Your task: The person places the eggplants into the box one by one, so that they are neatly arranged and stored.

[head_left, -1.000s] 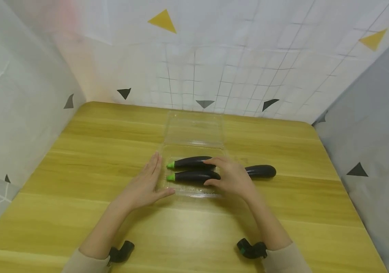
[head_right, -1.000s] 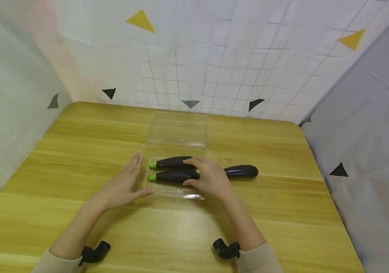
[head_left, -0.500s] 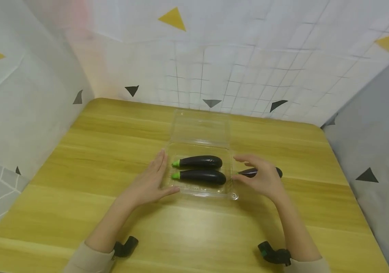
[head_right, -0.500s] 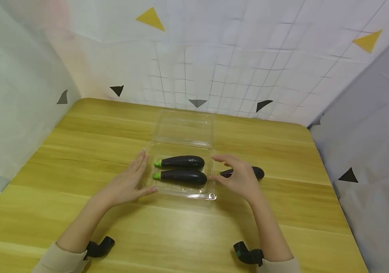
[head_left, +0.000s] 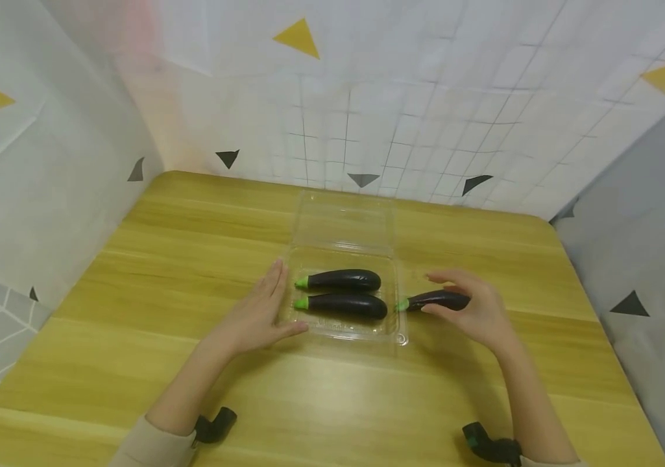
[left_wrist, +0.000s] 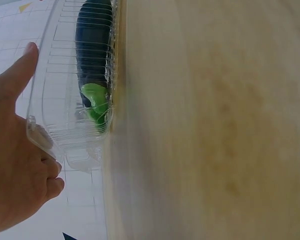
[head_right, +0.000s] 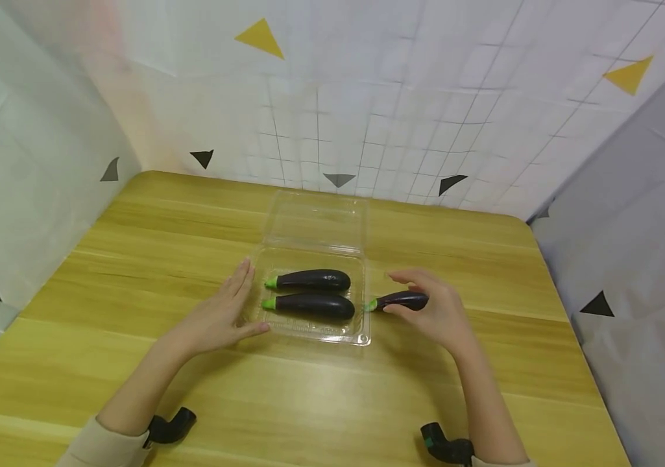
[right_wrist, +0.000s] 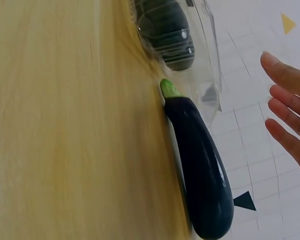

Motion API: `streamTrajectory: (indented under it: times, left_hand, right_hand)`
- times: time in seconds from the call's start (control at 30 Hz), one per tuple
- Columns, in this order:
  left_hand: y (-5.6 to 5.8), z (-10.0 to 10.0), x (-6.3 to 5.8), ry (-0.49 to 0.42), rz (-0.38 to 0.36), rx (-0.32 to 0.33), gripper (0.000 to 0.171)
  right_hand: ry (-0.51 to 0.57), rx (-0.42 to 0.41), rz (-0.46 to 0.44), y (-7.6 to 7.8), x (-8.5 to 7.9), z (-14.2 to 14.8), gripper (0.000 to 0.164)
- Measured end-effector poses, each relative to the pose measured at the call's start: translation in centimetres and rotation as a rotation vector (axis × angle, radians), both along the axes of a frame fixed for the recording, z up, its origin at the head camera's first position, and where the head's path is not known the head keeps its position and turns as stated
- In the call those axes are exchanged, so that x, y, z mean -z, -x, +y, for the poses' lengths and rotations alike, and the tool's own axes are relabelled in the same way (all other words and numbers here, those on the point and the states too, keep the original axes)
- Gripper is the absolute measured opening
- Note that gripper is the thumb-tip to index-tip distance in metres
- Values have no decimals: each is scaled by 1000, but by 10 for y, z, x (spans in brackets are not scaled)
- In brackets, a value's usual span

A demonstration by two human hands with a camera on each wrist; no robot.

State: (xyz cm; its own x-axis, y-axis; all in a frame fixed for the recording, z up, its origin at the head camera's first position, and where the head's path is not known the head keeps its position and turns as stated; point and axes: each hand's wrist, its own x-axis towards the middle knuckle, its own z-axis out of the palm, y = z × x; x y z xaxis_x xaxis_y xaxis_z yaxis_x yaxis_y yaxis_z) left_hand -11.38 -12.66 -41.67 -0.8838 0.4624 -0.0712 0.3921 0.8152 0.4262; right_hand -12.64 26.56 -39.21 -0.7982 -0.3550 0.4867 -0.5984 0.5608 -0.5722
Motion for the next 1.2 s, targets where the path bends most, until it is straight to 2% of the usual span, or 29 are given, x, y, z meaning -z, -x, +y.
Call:
streamTrajectory:
  times: [0.13,0.27,0.6,0.9,1.2]
  left_hand:
    - [0,2,-1,-17,0,7,111]
    - [1,1,-2,-27,-10,7,110]
    - [3,3,-3,-17,-8,19,111]
    - [-2,-1,-3,-33,-18,-4,110]
    - [0,0,-1,-8,-7,3,110]
  right_hand:
    - [-12,13,5,-2,-1,7,59]
    - [-65,61,10,-3,-1,15,55]
    - [-104,128,-65,-1,6,32,50]
    - [-112,128,-122,5,8,31,46]
    - [-133,133,-119,11,18,41,46]
